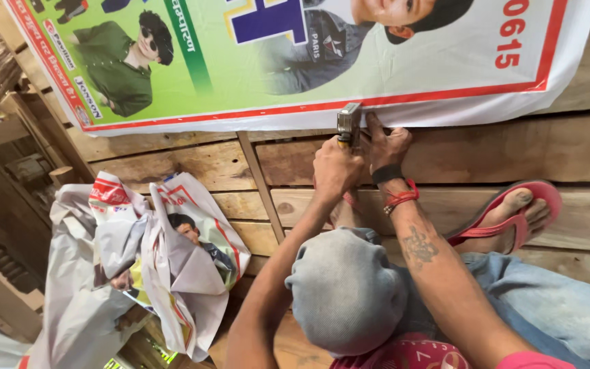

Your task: The person positions a large printed poster against a wooden wall and uses a handheld staple gun to secure it. They repeatedly fire staples along the bottom edge and then move to the top edge, adjusting the poster as needed.

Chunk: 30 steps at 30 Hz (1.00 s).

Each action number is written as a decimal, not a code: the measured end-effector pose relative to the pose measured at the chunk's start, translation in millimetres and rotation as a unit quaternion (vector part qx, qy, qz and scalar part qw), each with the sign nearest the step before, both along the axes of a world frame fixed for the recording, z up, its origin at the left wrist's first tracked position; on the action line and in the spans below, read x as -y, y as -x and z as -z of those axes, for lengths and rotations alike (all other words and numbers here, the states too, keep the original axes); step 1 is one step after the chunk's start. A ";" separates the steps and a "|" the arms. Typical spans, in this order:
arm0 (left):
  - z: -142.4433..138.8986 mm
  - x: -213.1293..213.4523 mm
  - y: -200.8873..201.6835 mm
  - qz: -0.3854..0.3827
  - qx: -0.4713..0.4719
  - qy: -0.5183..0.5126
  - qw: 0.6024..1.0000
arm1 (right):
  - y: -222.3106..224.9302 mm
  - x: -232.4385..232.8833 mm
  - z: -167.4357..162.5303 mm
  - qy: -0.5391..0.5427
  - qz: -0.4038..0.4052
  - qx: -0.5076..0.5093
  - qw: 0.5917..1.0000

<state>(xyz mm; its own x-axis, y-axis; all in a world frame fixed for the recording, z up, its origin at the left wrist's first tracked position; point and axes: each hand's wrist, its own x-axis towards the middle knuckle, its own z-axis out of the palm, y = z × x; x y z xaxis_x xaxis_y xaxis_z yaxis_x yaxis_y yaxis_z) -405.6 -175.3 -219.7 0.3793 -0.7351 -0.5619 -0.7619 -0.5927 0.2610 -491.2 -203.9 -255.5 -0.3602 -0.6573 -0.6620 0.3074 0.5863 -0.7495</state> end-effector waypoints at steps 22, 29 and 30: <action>-26.7 -7.1 7.5 -0.044 -0.342 -0.044 0.938 | 61.7 3.6 -25.6 0.033 0.271 0.183 0.944; -29.2 16.7 66.7 0.007 -0.201 -0.096 0.975 | 71.3 1.0 -20.5 0.063 0.181 0.037 0.981; -26.0 16.8 69.9 0.003 -0.191 -0.094 0.977 | 71.4 1.8 -18.0 0.055 0.181 0.031 0.981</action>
